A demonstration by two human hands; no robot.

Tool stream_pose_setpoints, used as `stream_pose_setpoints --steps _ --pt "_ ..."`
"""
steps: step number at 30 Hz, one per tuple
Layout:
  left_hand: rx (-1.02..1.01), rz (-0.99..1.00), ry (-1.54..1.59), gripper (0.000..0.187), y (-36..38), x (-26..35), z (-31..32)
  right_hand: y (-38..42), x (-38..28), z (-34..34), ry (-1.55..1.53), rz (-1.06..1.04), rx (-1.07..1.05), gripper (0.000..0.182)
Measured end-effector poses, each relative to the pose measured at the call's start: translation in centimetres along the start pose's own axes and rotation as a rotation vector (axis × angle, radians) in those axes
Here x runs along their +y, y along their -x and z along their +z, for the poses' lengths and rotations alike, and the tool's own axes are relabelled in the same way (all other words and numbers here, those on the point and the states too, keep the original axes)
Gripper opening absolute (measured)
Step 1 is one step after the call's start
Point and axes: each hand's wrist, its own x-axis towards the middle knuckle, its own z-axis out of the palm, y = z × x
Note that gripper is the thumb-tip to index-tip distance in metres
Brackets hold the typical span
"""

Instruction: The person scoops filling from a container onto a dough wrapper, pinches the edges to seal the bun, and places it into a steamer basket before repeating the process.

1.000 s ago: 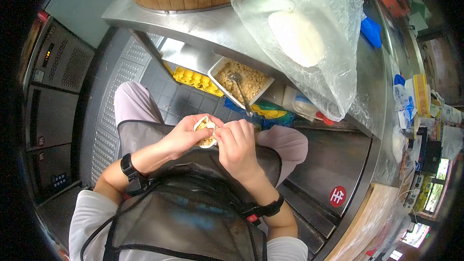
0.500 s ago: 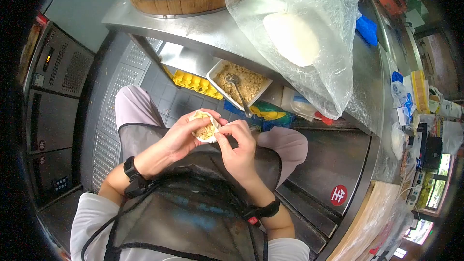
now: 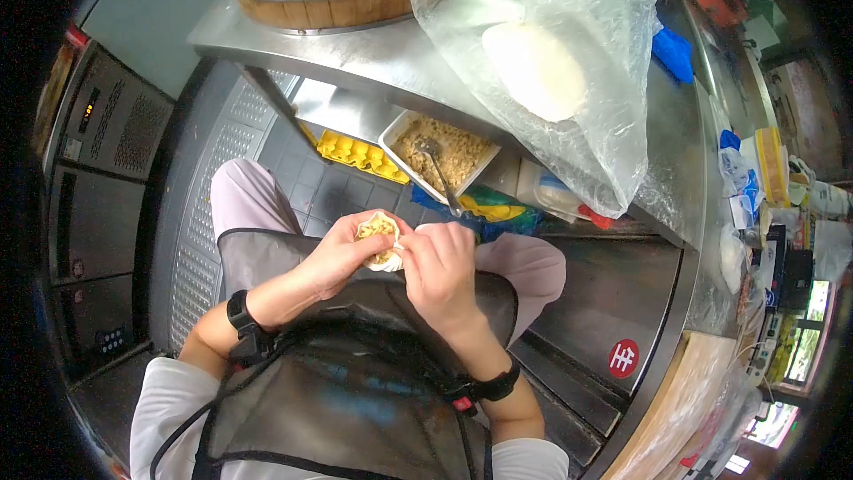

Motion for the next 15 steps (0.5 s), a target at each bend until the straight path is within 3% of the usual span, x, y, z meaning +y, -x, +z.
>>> stream_pose_setpoints --steps 2,6,8,9,11,15 --pt "-0.028 0.018 -0.107 0.021 -0.1 -0.1 -0.3 -0.7 -0.3 -0.5 -0.117 0.213 0.010 0.019" --pt "-0.143 -0.039 -0.208 0.025 0.2 2.2 0.4 -0.1 0.5 -1.2 -0.165 0.140 -0.104 0.017" --pt "-0.083 -0.111 0.182 0.031 1.0 3.7 1.3 0.3 0.2 -1.2 -0.327 0.296 0.011 0.015" --pt "-0.084 -0.108 0.177 0.031 0.9 3.3 1.2 0.4 0.2 -0.8 -0.328 0.293 0.016 0.015" --pt "-0.089 -0.062 0.246 0.033 0.4 1.6 0.7 1.0 0.3 0.4 -0.608 0.488 0.084 0.014" --pt "-0.038 0.026 0.124 0.029 -0.4 0.1 0.1 1.3 0.8 1.4 -0.627 0.580 0.061 0.014"
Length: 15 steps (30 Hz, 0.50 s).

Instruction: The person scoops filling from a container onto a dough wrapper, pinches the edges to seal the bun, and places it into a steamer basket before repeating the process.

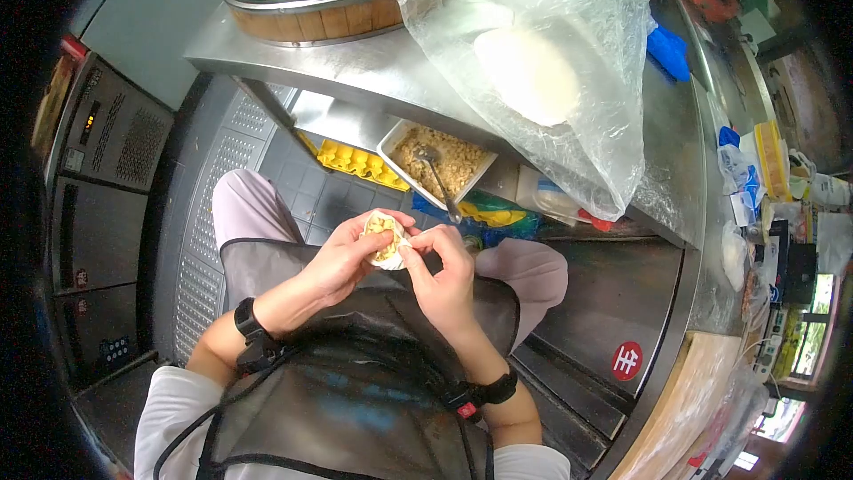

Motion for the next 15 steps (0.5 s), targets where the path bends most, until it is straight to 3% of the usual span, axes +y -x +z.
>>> stream_pose_setpoints --steps 8,15 --pt "0.012 -0.061 0.071 0.026 -0.2 1.1 0.2 -0.8 -1.0 -0.4 0.449 -0.289 -0.003 0.012" --pt "0.073 -0.030 -0.056 0.026 -0.5 0.1 0.0 -0.5 -1.1 0.1 0.416 -0.338 0.036 0.011"
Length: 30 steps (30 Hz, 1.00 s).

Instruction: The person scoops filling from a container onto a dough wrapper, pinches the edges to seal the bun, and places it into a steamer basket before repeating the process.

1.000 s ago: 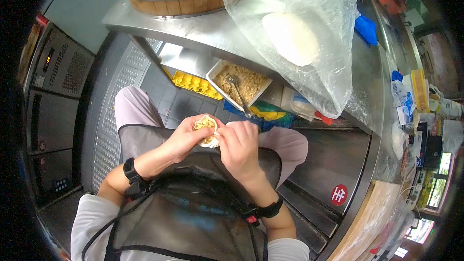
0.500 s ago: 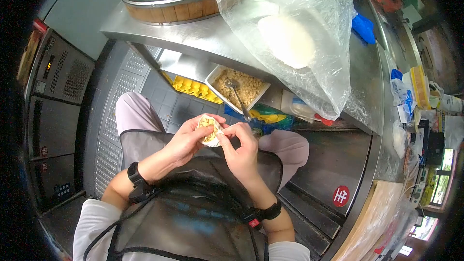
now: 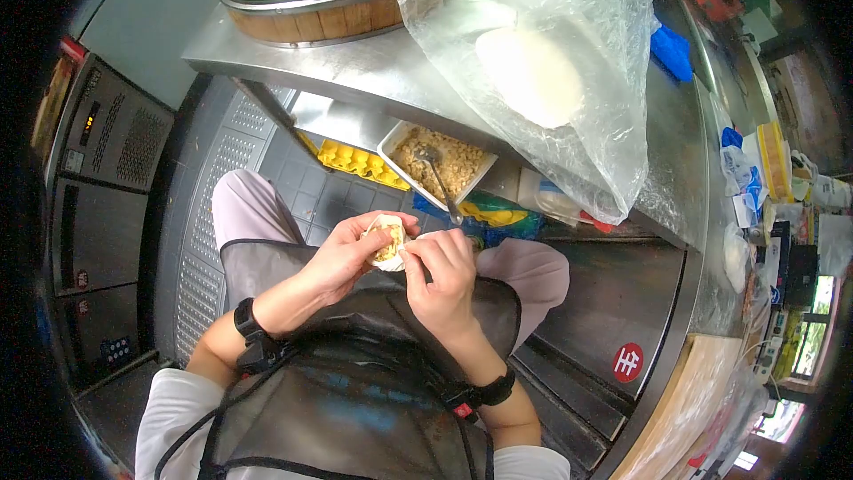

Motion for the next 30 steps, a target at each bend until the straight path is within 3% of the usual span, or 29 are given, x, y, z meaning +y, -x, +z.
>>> stream_pose_setpoints --steps 9,15,17,18,20,23,27,30 --pt "-0.042 -0.057 0.094 0.023 0.0 0.5 0.0 0.3 0.6 -0.4 -0.004 0.047 -0.026 0.013" --pt "0.012 0.054 -0.032 0.018 -0.2 -0.6 0.3 0.4 0.5 -0.1 0.082 -0.092 0.051 0.013" --pt "0.002 0.054 -0.064 0.018 0.0 -0.3 0.4 0.2 -0.1 -0.7 0.113 -0.241 0.014 0.015" --pt "-0.009 0.055 -0.097 0.017 0.1 -0.1 0.5 0.0 -0.4 -0.8 0.115 -0.238 0.014 0.015" --pt "-0.006 0.040 -0.122 0.017 0.1 0.0 0.6 -0.6 -0.7 -0.9 0.121 -0.023 0.030 0.018" --pt "-0.025 0.003 -0.130 0.019 0.0 0.0 0.6 0.0 0.5 -1.2 0.103 -0.129 -0.084 0.020" --pt "-0.068 -0.020 -0.182 0.023 0.0 0.0 0.8 0.0 0.3 -1.4 0.221 -0.252 -0.027 0.018" --pt "-0.081 -0.016 -0.213 0.024 0.2 0.1 0.9 -0.6 0.0 -1.9 0.170 -0.172 -0.064 0.018"
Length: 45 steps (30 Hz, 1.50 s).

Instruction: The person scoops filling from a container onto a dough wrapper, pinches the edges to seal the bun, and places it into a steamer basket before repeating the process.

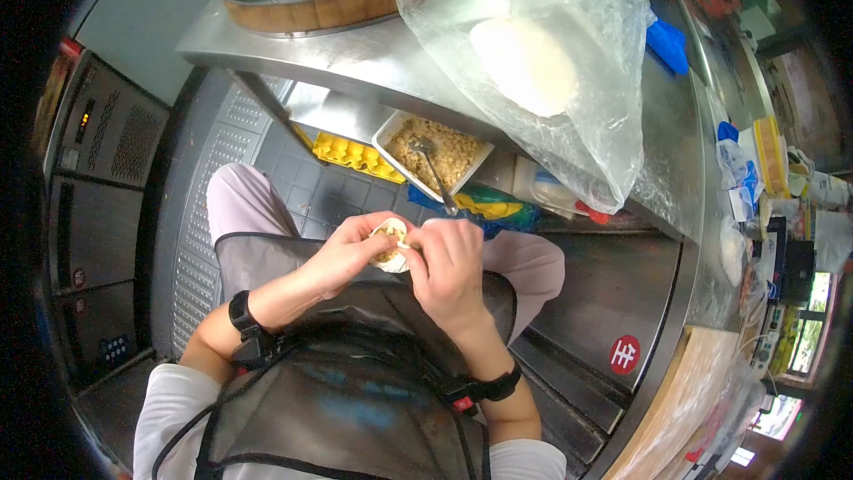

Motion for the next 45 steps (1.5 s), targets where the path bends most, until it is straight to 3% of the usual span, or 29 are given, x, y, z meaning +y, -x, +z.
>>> stream_pose_setpoints --steps 7,10,13,16,19,24,28,38,45 --pt "-0.042 -0.033 -0.062 0.024 -0.1 0.4 -0.5 0.5 -0.3 -0.5 0.041 -0.145 -0.030 0.020" --pt "-0.135 0.037 -0.179 0.026 -0.1 0.9 -0.8 -0.8 -0.9 -1.0 0.000 -0.029 -0.058 0.017" --pt "-0.225 0.012 -0.318 0.030 -0.3 1.6 -1.0 -0.5 0.0 -1.2 -0.030 -0.061 -0.114 0.016" --pt "-0.090 0.049 0.060 0.042 0.1 1.6 -0.6 0.3 -0.3 -0.9 -0.070 0.095 0.020 0.015" --pt "-0.101 0.133 0.020 0.040 -0.4 0.4 -0.8 0.8 -0.5 0.4 -0.226 0.218 0.127 0.013" --pt "-0.102 0.216 -0.102 0.035 -0.6 0.1 -0.6 0.5 -0.7 1.3 -0.264 0.230 0.138 0.011" --pt "-0.066 0.159 0.078 0.034 -0.8 0.5 -0.2 0.5 -0.5 1.9 -0.278 0.259 0.186 0.010" --pt "0.052 0.153 0.083 0.024 -1.1 0.4 -0.2 0.4 -0.9 2.1 -0.131 0.201 0.160 0.015" --pt "0.020 0.121 0.072 0.021 -1.1 0.5 0.0 0.8 -0.2 1.7 0.004 -0.032 0.180 0.018"
